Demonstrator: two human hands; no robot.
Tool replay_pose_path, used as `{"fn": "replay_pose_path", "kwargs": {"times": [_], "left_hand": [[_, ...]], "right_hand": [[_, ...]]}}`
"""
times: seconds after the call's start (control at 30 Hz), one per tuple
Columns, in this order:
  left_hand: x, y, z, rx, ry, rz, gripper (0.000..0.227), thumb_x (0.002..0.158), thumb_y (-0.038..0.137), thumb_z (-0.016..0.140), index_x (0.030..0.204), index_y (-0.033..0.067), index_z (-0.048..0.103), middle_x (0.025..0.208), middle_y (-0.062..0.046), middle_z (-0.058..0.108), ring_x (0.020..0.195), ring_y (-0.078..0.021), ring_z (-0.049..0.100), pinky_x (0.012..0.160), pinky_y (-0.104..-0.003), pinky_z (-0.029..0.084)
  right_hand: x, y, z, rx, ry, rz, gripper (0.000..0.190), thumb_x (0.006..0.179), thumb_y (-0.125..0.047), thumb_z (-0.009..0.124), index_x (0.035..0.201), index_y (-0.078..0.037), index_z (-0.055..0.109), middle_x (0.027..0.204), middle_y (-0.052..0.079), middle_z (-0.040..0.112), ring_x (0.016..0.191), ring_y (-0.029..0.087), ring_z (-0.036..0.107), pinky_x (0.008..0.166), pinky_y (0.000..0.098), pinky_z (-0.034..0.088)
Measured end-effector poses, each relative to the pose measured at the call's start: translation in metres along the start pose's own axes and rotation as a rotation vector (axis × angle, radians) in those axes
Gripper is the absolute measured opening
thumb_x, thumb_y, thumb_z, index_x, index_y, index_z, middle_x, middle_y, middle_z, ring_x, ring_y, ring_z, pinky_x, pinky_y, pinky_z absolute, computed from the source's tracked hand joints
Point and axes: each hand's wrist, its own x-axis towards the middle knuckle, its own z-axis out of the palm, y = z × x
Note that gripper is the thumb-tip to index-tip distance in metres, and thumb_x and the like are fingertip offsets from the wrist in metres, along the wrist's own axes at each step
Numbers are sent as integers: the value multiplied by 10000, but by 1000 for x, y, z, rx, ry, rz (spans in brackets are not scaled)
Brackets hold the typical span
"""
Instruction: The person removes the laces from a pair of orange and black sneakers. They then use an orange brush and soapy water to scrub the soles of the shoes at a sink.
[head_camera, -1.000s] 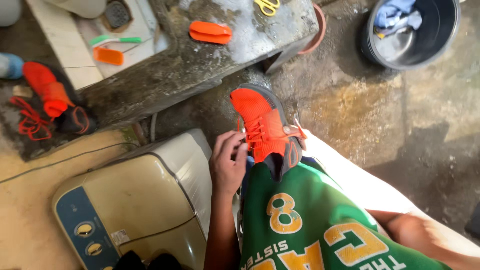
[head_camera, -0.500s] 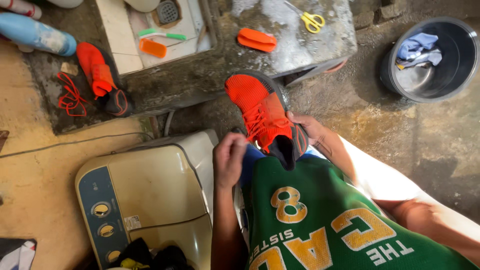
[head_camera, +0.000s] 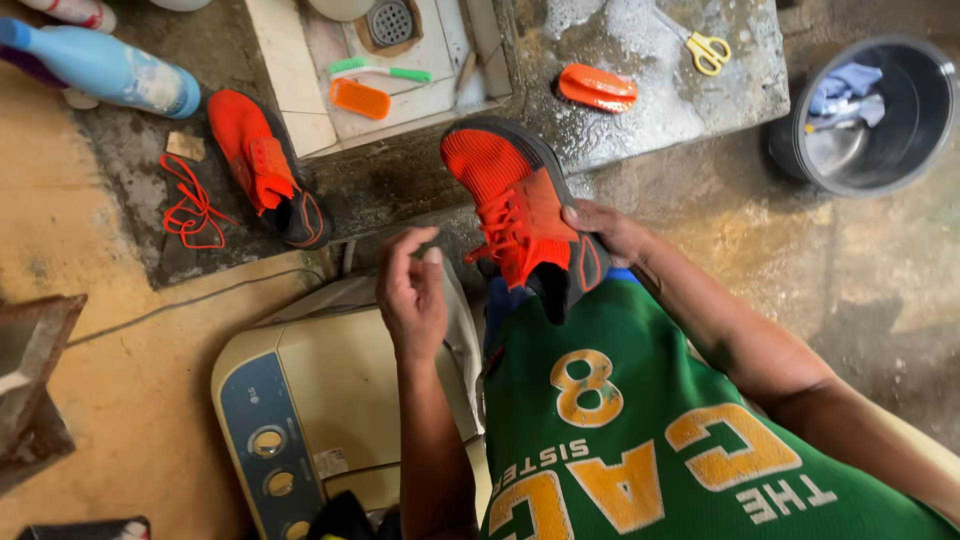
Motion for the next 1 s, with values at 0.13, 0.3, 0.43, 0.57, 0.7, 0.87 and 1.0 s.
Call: {"fn": "replay_pose_path", "kwargs": {"times": [0.13, 0.3, 0.43, 0.57, 0.7, 0.87, 1.0], "left_hand": [[33, 19, 14, 152, -240, 68, 176, 979, 212, 745, 1122, 126, 694, 1074, -22, 674, 743, -138, 641, 645, -290, 514], [71, 18, 32, 402, -226, 231, 211, 893, 207, 791, 1022, 92, 669, 1005, -98, 608, 883, -323, 657, 698, -424, 508], [89, 14, 34, 297, -140, 162, 127, 934, 146, 758, 950, 87, 647, 957, -99, 603, 881, -312, 648, 732, -433, 523], [107, -4, 28, 388, 139, 101, 70, 1014, 37, 638, 956, 63, 609, 994, -141, 577, 928, -327, 617, 779, -427, 516], [107, -26, 38, 81, 161, -176, 99, 1026, 146, 679, 1030, 61, 628, 1080, -105, 638, 984, -230, 623, 771, -373, 524], [114, -40, 40, -436, 41, -342, 217, 1068, 212, 582, 1208, 54, 634, 1312, -64, 693, 1127, -162, 660, 857, -296, 527], [122, -73, 45, -408, 28, -292, 186, 1088, 169, 572, 1202, 25, 608, 1265, -102, 690, 1143, -173, 668, 937, -293, 578]], "right_hand": [[22, -19, 25, -61, 127, 15, 608, 948, -340, 660, 1420, 12, 510, 1315, 155, 661, 1134, 217, 684, 961, 380, 577], [61, -47, 25, -188, 150, 48, 576, 992, -409, 627, 1362, 29, 575, 1260, 160, 687, 1069, 202, 696, 902, 357, 598], [85, -62, 30, -145, 40, 71, 587, 990, -416, 641, 1345, 48, 582, 1190, 154, 720, 982, 198, 724, 830, 348, 619], [107, -93, 32, -300, 136, 36, 621, 959, -427, 675, 1437, -54, 544, 1128, 26, 716, 874, 87, 683, 698, 275, 575], [121, -112, 42, -485, 89, 221, 651, 1031, -522, 615, 1543, -121, 583, 891, 132, 620, 506, 182, 397, 412, 311, 292], [158, -125, 48, -145, 10, 328, 668, 937, -463, 645, 1426, -24, 529, 1122, 90, 756, 880, 152, 757, 803, 332, 642], [165, -119, 57, -1122, 43, -406, 567, 1035, -447, 662, 1338, 16, 541, 1231, 167, 606, 1038, 234, 588, 855, 392, 488]]}}
